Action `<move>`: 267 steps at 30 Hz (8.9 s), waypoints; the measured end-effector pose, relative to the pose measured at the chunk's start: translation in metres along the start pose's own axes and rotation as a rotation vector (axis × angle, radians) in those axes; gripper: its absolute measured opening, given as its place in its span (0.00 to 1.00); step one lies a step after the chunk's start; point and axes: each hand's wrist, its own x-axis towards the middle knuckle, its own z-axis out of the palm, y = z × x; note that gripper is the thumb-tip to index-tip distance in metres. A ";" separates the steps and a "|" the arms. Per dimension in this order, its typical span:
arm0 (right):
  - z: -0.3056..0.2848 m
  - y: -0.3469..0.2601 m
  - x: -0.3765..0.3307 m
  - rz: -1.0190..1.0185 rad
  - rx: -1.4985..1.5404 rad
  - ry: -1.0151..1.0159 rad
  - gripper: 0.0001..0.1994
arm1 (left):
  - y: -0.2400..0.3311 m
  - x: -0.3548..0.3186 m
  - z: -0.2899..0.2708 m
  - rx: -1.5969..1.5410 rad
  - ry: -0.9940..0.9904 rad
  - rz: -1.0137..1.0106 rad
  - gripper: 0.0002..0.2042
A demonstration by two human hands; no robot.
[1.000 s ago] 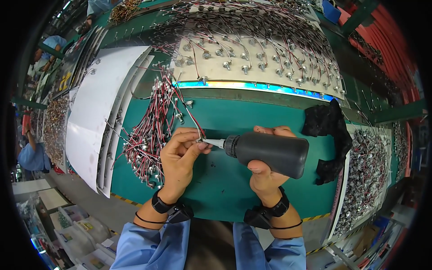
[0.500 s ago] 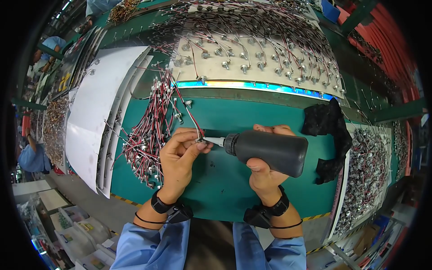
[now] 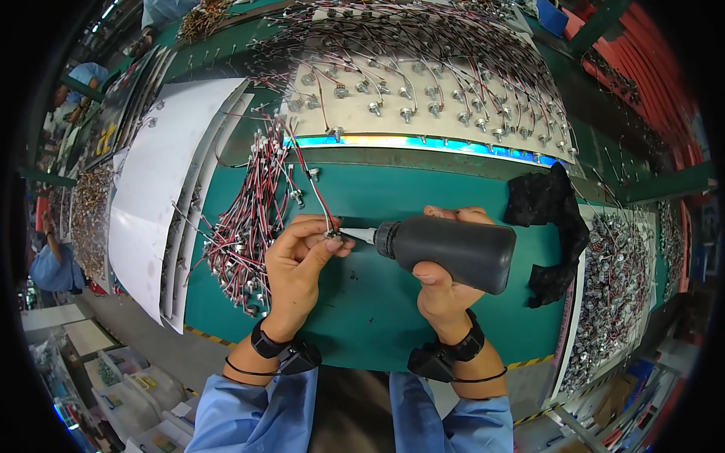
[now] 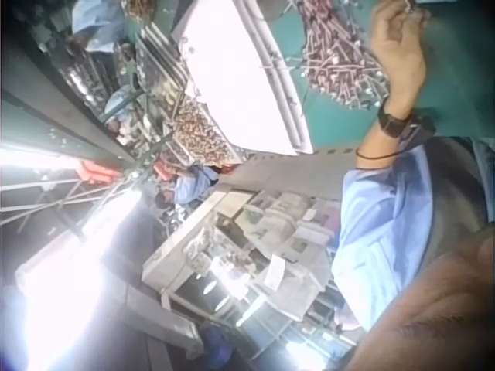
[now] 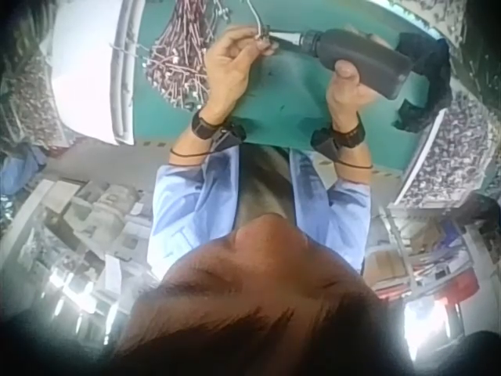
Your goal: The person picks up a wire assembly, applies glue to the connector from a squeeze bottle, and places it onto a stack of paper. This process is repeated several times, occasionally wiping the tip of the glue bottle with a black cloth.
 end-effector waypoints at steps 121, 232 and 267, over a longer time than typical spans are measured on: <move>-0.008 0.046 0.036 0.594 0.513 0.234 0.14 | 0.126 0.002 -0.078 1.221 -0.225 0.023 0.13; -0.031 0.038 0.042 0.497 0.546 0.212 0.18 | -0.010 0.005 -0.001 -0.099 -0.091 -0.202 0.13; -0.024 0.023 0.039 0.439 0.550 0.229 0.20 | -0.008 0.004 -0.004 -0.031 -0.102 -0.145 0.10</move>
